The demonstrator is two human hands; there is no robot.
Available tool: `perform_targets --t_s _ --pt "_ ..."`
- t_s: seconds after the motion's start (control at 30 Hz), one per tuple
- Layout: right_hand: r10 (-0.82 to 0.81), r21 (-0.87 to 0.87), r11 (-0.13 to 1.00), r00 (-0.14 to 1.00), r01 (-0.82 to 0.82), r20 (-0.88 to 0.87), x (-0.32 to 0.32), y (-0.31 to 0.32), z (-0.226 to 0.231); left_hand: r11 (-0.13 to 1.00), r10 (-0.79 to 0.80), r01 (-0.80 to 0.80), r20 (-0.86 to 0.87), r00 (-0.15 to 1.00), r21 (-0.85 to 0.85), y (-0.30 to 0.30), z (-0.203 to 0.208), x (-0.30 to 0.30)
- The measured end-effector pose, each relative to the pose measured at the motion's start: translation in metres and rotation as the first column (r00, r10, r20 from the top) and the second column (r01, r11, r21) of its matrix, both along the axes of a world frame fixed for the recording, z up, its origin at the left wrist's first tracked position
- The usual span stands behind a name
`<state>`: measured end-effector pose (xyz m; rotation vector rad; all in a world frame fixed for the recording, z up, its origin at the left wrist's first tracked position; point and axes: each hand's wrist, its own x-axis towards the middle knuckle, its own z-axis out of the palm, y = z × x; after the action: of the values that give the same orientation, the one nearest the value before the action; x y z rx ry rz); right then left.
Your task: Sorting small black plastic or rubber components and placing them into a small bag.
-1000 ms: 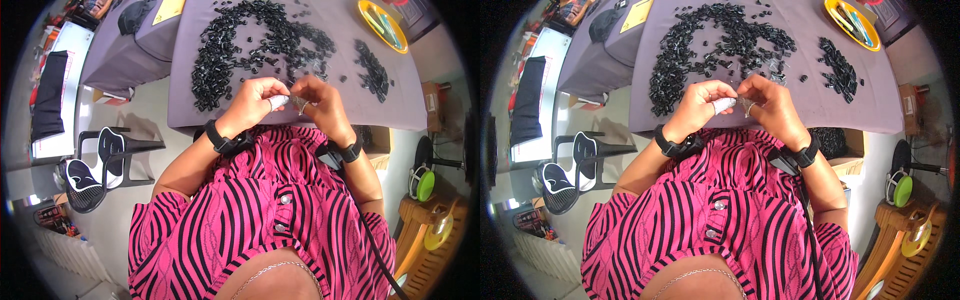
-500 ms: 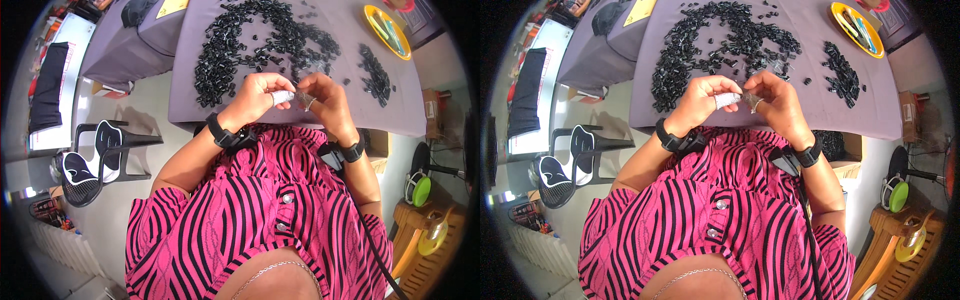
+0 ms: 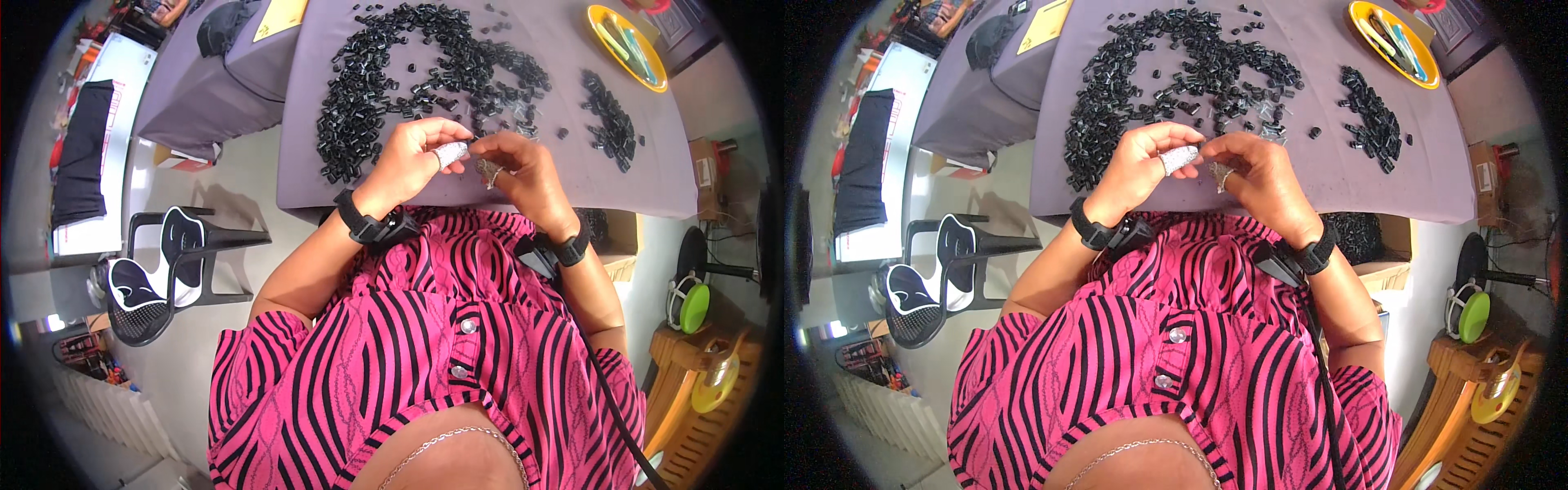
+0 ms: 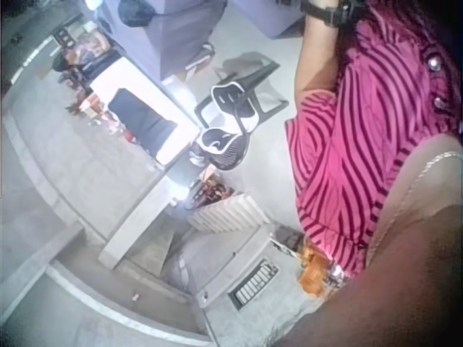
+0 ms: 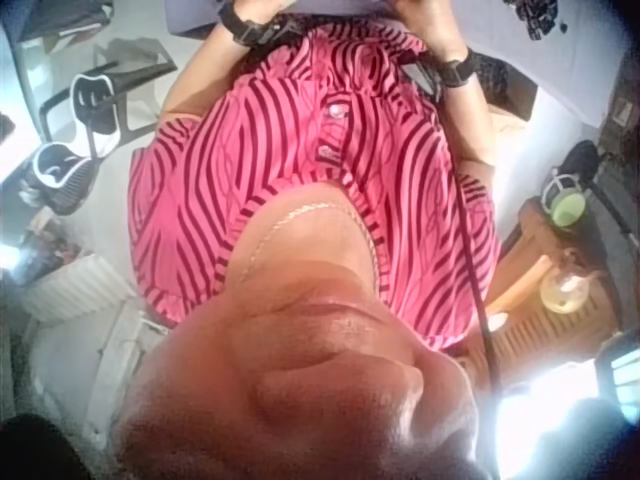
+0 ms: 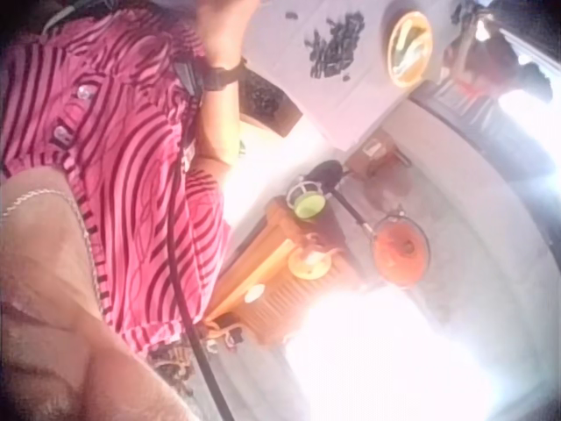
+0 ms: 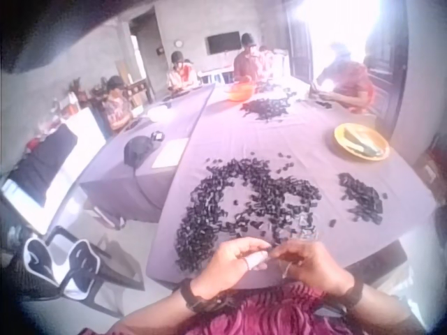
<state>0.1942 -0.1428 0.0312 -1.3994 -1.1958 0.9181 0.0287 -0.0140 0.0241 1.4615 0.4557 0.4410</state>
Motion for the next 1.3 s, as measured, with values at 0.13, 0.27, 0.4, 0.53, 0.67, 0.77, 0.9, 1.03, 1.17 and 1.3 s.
perform_targets --t_s 0.13,0.27,0.4,0.53,0.67,0.77,0.9,1.03,1.17,1.3 --pt "0.003 0.023 1.0 0.999 -0.004 0.034 0.002 0.001 -0.003 0.993 -0.042 0.045 -0.036 0.998 0.106 -0.001 0.004 0.0" --pt "0.0 0.033 0.999 1.0 -0.001 0.022 0.001 0.0 -0.003 0.992 -0.027 0.03 -0.022 0.999 0.126 -0.001 -0.001 0.001" --pt "0.014 -0.035 0.999 1.0 -0.013 0.028 0.001 0.0 0.005 0.984 -0.047 0.056 -0.056 0.997 0.169 0.004 -0.003 -0.001" --pt "0.013 0.0 1.0 0.998 -0.013 0.06 0.001 0.002 -0.003 0.991 -0.046 0.049 -0.026 0.999 0.121 0.004 -0.004 -0.001" --pt "0.004 0.006 1.0 0.996 -0.005 0.084 -0.001 0.001 -0.006 0.99 -0.064 0.068 -0.037 0.997 0.125 0.002 0.0 -0.001" --pt "0.01 0.002 1.0 0.992 -0.01 0.123 -0.001 0.001 -0.003 0.991 -0.036 0.042 -0.043 0.998 0.125 0.003 -0.001 -0.001" --pt "0.017 0.037 0.999 0.985 -0.024 0.173 -0.001 0.002 -0.006 0.999 0.033 -0.033 -0.04 0.999 0.006 0.007 -0.002 0.0" --pt "0.056 -0.102 0.994 0.994 -0.047 0.091 -0.002 -0.001 -0.003 0.996 0.065 -0.066 -0.019 0.998 -0.055 0.009 -0.008 -0.001" --pt "0.028 -0.043 0.999 0.999 -0.026 0.043 0.001 0.0 0.003 0.995 0.098 -0.099 -0.021 0.995 -0.017 0.006 -0.009 -0.001" --pt "-0.005 0.022 1.0 0.996 0.007 -0.086 0.006 0.003 0.002 0.986 0.028 -0.018 -0.057 0.998 0.168 -0.003 -0.004 0.0"
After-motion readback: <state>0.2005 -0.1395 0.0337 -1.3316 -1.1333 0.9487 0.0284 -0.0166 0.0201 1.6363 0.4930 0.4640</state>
